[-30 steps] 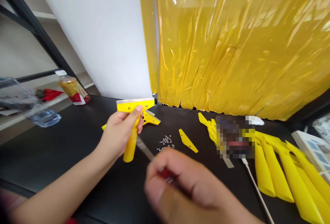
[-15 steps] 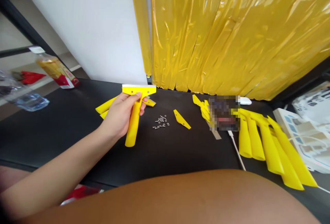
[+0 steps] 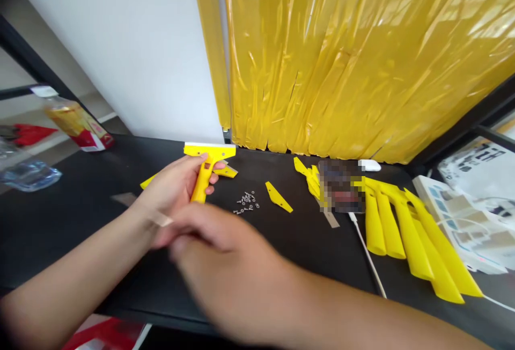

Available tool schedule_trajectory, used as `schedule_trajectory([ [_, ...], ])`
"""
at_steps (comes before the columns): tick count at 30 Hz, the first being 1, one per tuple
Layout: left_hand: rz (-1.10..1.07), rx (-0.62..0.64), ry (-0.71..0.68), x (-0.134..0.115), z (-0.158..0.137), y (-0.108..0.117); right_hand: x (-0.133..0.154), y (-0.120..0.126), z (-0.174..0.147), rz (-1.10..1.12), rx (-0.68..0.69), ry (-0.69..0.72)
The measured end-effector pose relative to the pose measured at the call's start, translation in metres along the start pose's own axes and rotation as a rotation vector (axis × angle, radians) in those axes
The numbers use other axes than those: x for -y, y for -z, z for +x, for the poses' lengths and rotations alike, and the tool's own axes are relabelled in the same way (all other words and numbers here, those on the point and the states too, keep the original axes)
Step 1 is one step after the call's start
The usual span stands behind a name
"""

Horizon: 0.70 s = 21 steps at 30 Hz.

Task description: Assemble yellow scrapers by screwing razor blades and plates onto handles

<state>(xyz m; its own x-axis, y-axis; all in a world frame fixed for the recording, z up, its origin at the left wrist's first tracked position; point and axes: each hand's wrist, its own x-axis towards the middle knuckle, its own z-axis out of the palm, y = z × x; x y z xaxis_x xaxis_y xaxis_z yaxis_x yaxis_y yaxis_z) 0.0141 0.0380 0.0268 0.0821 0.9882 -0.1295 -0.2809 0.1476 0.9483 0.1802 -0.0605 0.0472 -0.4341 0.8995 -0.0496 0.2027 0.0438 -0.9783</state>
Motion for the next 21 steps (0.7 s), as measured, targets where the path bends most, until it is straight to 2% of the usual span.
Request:
schedule_trajectory([
  [2,0.022,0.038,0.019,-0.004,-0.003,0.0,-0.018,0.023,0.003,-0.339,-0.097,0.027],
  [3,0.033,0.063,0.019,-0.005,-0.004,0.0,-0.029,0.036,0.005,-0.587,-0.158,0.044],
  [6,0.041,0.139,0.045,-0.004,-0.007,-0.004,-0.063,0.066,0.009,-0.78,-0.199,0.066],
  [10,0.025,0.203,0.049,-0.001,-0.003,-0.01,-0.085,0.073,0.014,-0.873,-0.176,0.123],
  [21,-0.009,0.239,0.09,0.006,-0.002,-0.003,-0.104,0.06,0.028,-0.921,-0.18,0.14],
])
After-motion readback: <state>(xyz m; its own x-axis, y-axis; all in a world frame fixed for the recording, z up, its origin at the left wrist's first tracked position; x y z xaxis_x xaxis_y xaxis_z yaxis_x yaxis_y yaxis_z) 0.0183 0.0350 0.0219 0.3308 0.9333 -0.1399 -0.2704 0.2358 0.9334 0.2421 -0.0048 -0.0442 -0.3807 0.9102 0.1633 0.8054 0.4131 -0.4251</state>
